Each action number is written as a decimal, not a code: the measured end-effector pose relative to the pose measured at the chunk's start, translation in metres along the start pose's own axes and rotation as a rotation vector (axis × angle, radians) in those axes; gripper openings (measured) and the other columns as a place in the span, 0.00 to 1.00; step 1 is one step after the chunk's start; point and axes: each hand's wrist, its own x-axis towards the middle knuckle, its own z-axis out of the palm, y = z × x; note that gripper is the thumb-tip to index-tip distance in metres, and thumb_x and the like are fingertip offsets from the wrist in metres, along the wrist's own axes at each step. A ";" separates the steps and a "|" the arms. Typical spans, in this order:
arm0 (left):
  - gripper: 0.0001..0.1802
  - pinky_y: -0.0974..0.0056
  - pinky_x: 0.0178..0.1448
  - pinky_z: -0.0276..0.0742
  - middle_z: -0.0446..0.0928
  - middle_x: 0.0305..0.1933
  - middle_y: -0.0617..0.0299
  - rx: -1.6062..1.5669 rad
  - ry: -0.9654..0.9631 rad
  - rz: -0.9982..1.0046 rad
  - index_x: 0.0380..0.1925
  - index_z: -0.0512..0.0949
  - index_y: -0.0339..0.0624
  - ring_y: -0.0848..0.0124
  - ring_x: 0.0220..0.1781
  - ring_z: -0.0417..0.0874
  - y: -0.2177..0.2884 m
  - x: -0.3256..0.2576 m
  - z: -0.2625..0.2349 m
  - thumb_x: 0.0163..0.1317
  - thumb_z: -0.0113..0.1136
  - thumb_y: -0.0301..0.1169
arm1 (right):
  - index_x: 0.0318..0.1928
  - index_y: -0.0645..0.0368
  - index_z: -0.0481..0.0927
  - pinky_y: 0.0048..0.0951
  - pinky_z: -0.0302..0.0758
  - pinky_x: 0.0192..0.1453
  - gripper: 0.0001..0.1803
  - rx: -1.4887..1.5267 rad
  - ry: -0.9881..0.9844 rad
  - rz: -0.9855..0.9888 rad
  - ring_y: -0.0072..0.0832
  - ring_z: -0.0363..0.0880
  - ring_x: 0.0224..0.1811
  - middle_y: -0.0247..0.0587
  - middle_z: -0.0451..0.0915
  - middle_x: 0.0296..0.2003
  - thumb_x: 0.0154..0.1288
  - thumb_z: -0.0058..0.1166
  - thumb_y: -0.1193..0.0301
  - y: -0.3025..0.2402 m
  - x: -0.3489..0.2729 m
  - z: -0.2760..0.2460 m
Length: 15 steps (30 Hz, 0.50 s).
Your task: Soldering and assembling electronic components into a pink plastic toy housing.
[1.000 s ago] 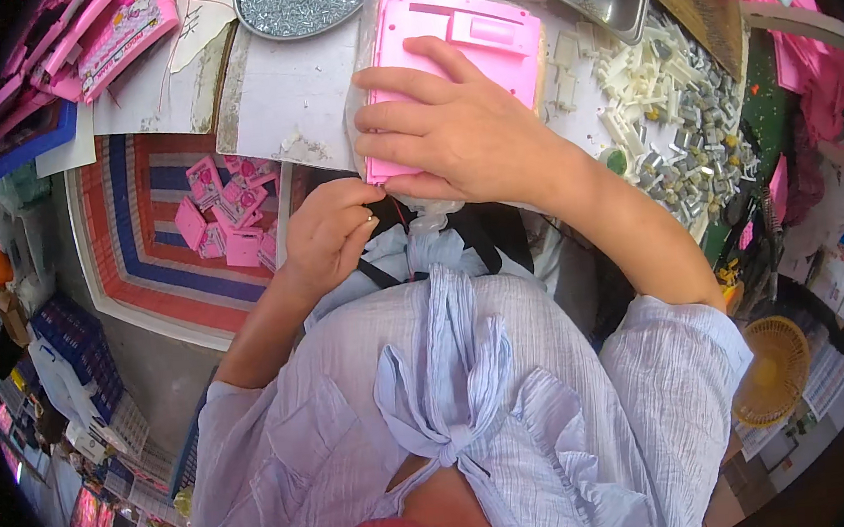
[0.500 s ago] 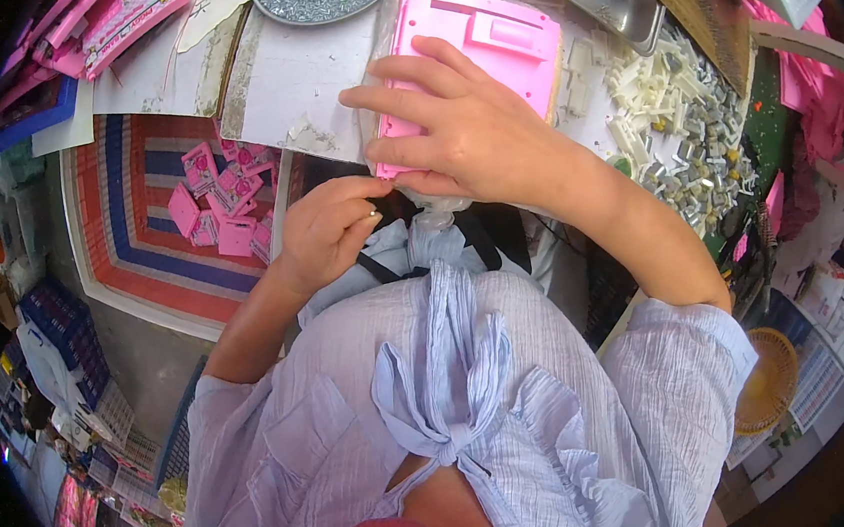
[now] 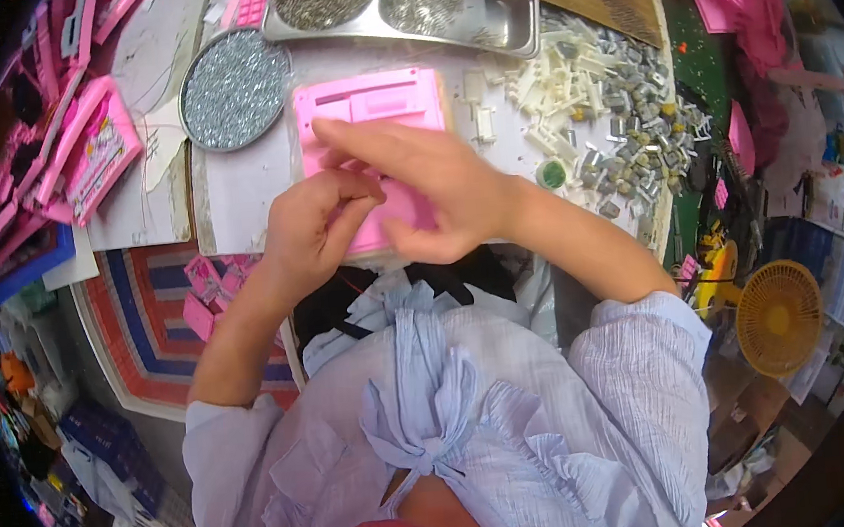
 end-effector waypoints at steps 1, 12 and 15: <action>0.06 0.56 0.42 0.81 0.84 0.38 0.53 0.019 -0.008 -0.031 0.39 0.79 0.38 0.53 0.38 0.86 0.004 0.001 0.000 0.65 0.66 0.27 | 0.70 0.67 0.71 0.43 0.78 0.64 0.39 -0.084 -0.046 0.041 0.49 0.83 0.57 0.60 0.78 0.63 0.55 0.60 0.75 -0.008 -0.008 -0.025; 0.06 0.61 0.51 0.83 0.88 0.46 0.53 0.115 0.002 -0.055 0.43 0.85 0.36 0.60 0.45 0.90 0.020 0.003 0.001 0.68 0.63 0.23 | 0.60 0.67 0.75 0.39 0.85 0.40 0.30 0.128 0.318 0.105 0.39 0.86 0.36 0.51 0.86 0.42 0.69 0.64 0.57 -0.034 0.092 -0.168; 0.07 0.60 0.50 0.84 0.89 0.46 0.54 0.130 0.042 0.011 0.43 0.85 0.36 0.60 0.43 0.90 0.016 0.001 0.006 0.66 0.63 0.22 | 0.60 0.62 0.73 0.38 0.81 0.39 0.27 0.433 0.083 0.062 0.35 0.83 0.31 0.45 0.83 0.33 0.68 0.61 0.58 -0.030 0.054 -0.133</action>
